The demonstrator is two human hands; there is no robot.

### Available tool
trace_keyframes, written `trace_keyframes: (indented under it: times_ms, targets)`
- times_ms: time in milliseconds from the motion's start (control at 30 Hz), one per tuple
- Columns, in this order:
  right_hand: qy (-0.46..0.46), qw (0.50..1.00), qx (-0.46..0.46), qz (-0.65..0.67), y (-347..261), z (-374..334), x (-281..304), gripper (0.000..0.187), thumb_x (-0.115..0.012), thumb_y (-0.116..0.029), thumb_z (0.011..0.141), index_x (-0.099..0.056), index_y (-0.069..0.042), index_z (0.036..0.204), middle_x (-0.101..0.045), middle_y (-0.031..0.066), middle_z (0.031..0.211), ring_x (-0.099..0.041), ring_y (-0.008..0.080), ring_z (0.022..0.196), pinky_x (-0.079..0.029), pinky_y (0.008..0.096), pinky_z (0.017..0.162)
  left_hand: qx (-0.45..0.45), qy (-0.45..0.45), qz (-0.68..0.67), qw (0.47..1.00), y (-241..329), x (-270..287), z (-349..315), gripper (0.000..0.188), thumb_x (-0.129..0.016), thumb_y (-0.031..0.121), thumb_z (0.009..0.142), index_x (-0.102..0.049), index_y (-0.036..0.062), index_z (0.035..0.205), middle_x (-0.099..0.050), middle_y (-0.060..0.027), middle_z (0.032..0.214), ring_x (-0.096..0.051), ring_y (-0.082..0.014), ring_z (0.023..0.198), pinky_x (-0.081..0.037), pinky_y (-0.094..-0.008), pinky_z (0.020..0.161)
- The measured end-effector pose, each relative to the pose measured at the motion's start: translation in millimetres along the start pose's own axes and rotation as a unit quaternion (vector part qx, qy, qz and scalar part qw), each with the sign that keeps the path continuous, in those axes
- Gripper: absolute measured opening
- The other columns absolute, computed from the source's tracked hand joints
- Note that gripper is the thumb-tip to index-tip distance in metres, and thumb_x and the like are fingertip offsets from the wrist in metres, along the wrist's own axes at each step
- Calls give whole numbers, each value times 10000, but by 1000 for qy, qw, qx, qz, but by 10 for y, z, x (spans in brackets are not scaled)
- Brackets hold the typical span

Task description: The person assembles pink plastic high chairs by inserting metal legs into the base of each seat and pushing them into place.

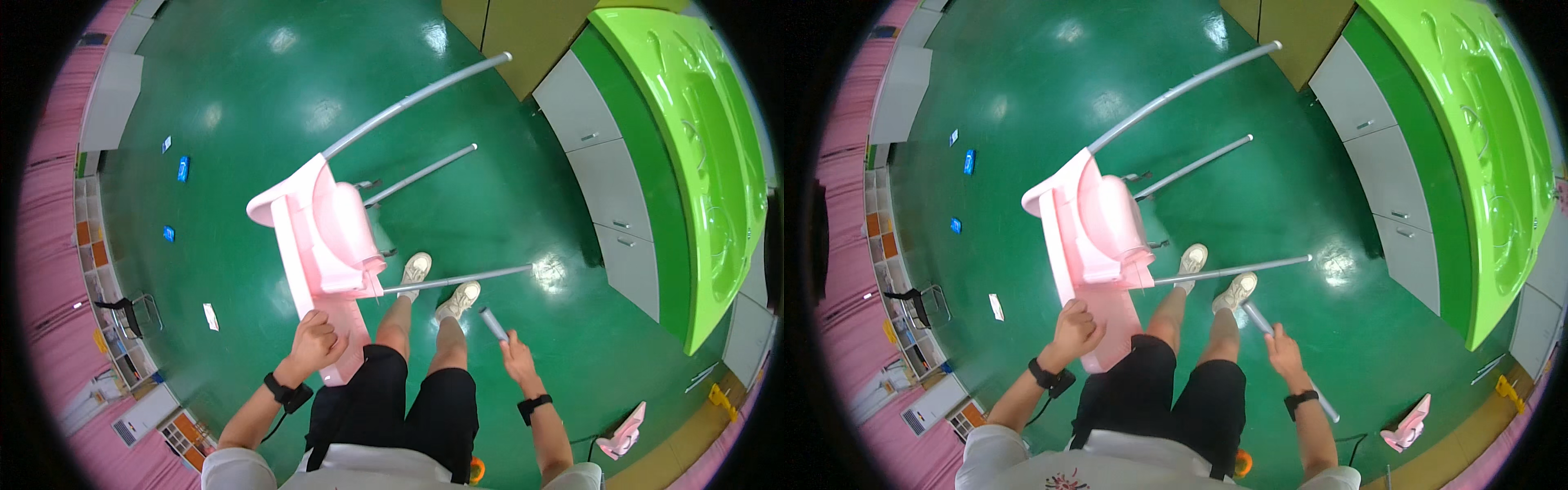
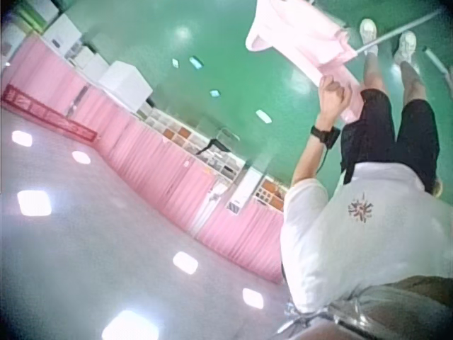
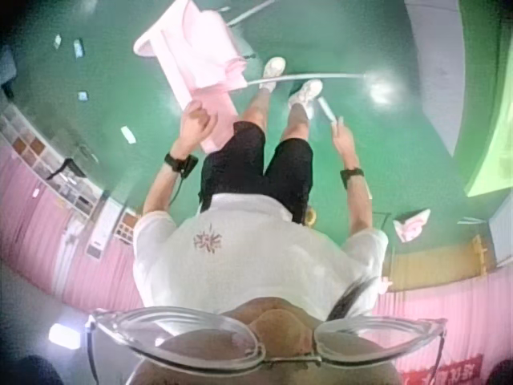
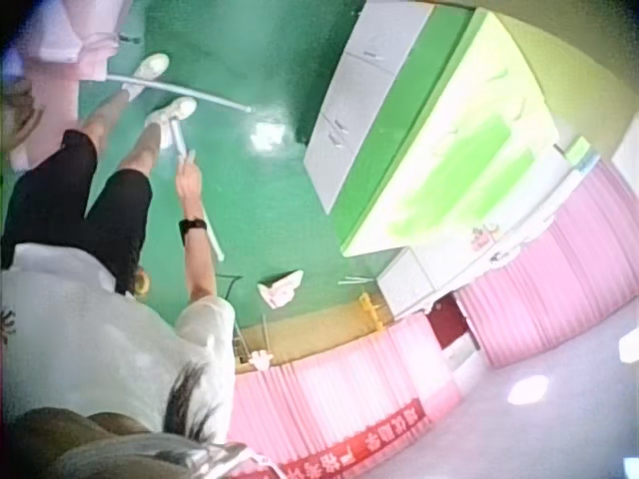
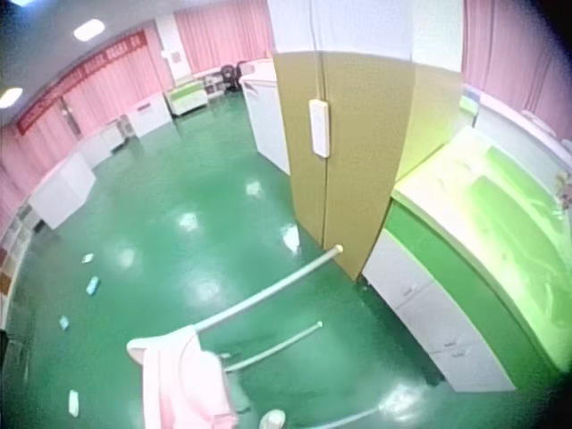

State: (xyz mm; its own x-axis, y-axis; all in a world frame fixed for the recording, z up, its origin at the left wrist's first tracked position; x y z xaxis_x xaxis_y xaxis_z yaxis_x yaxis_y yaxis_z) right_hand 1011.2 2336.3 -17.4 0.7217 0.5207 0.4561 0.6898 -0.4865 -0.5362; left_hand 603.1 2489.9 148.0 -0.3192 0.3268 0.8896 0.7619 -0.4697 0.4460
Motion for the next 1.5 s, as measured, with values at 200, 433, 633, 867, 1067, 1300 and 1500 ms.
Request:
trace_keyframes:
  times_ms: [200,433,633,867,1067,1300,1500]
  targets:
    - [-130,988,82,-32,-1225,-272,141,372,-399,-356,970,-423,-33,1152,-597,289,1044,-574,454,956,-435,514,858,-39,-12,-42,998,287,349,-268,355,-699,186,700,-526,41,426,-452,-44,457,-472,-217,595,-408,-346,628]
    - [-71,980,177,-61,-1661,-229,-70,405,-424,-380,963,-462,-51,1197,-583,260,1070,-556,438,1011,-443,490,873,-51,-8,-76,996,354,258,-542,332,-704,208,692,-557,40,446,-460,-54,463,-477,-226,600,-404,-354,615]
    - [-62,982,153,-95,-1935,-225,-172,400,-463,-403,943,-497,-91,1192,-633,217,967,-598,431,922,-469,496,815,-59,15,-95,994,404,225,-614,379,-707,229,687,-541,28,412,-443,-61,459,-485,-229,620,-419,-349,629]
    - [-1,977,139,-163,-1974,-204,-204,352,-512,-389,917,-558,-115,1133,-641,174,960,-619,401,878,-467,503,802,-44,23,-99,994,348,143,-668,371,-704,233,682,-554,29,411,-435,-50,437,-486,-227,629,-424,-344,651]
    - [53,956,184,-224,-2063,-163,-81,319,-557,-385,888,-590,-124,1068,-638,159,910,-622,377,823,-461,487,761,-44,-2,-90,995,396,150,-687,381,-707,250,678,-550,35,406,-445,-48,436,-484,-223,632,-419,-339,654]
    - [53,935,251,-245,-2444,-111,-135,295,-558,-393,884,-557,-106,954,-626,148,837,-620,362,776,-453,476,717,-32,16,-83,996,427,217,-698,383,-709,261,681,-557,44,404,-447,-39,435,-480,-213,634,-410,-331,644]
    - [47,926,305,-218,-2533,13,-433,299,-539,-384,903,-534,-88,950,-616,141,810,-629,345,741,-490,472,682,-50,10,-92,994,533,201,-624,372,-705,261,690,-578,46,415,-470,-30,442,-490,-200,640,-415,-322,649]
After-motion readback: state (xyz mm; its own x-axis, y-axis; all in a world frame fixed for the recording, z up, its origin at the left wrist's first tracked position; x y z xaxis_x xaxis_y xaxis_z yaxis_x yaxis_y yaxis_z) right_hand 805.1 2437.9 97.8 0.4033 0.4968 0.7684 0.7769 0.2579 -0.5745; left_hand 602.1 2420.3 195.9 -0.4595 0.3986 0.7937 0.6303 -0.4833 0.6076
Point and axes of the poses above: each hand's wrist, its own z-axis towards the middle knuckle, its own x-axis out of the back of the hand, y = z × x, the point moved 2 cm from there along z, towards the middle knuckle
